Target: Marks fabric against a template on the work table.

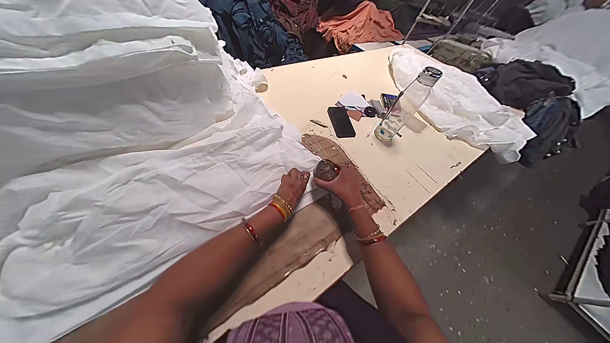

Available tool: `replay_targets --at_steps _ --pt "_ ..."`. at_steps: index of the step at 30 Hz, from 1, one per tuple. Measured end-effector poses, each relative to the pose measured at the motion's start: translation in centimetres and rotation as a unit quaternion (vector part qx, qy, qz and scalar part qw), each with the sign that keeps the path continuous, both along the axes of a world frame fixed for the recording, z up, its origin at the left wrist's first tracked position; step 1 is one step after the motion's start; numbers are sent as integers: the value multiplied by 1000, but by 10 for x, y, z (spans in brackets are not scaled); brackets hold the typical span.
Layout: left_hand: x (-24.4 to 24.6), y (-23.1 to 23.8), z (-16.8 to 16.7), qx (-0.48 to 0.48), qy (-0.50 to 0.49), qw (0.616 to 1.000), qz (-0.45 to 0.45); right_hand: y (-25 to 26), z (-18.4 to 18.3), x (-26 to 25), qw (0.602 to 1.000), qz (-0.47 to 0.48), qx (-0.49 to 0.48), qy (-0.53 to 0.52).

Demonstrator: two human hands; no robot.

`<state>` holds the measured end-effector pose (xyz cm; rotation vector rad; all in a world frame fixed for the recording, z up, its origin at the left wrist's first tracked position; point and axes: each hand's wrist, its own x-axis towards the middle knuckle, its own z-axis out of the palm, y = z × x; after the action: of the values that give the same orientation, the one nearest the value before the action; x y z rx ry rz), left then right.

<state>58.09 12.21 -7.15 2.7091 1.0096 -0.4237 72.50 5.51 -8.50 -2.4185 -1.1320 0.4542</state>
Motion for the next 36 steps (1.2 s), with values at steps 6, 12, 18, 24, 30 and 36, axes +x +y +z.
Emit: replay_targets --at_steps 6,12,18,24,30,36 --pt "-75 -18 -40 -62 -93 991 79 10 -26 -10 996 43 -54 -61" --pt "-258 -51 -56 -20 -186 933 308 15 -46 2 990 97 -21 -99" --pt "-463 -73 -72 54 -134 783 605 29 -40 2 982 67 -123 -127" --pt "-536 -66 -78 42 -313 829 462 29 -30 -191 924 323 122 -164" --pt "-551 -70 -92 44 -405 812 418 6 -23 -444 661 740 37 -116" --pt "-555 -73 -84 18 -445 752 485 16 -32 -504 657 728 -110 -161"
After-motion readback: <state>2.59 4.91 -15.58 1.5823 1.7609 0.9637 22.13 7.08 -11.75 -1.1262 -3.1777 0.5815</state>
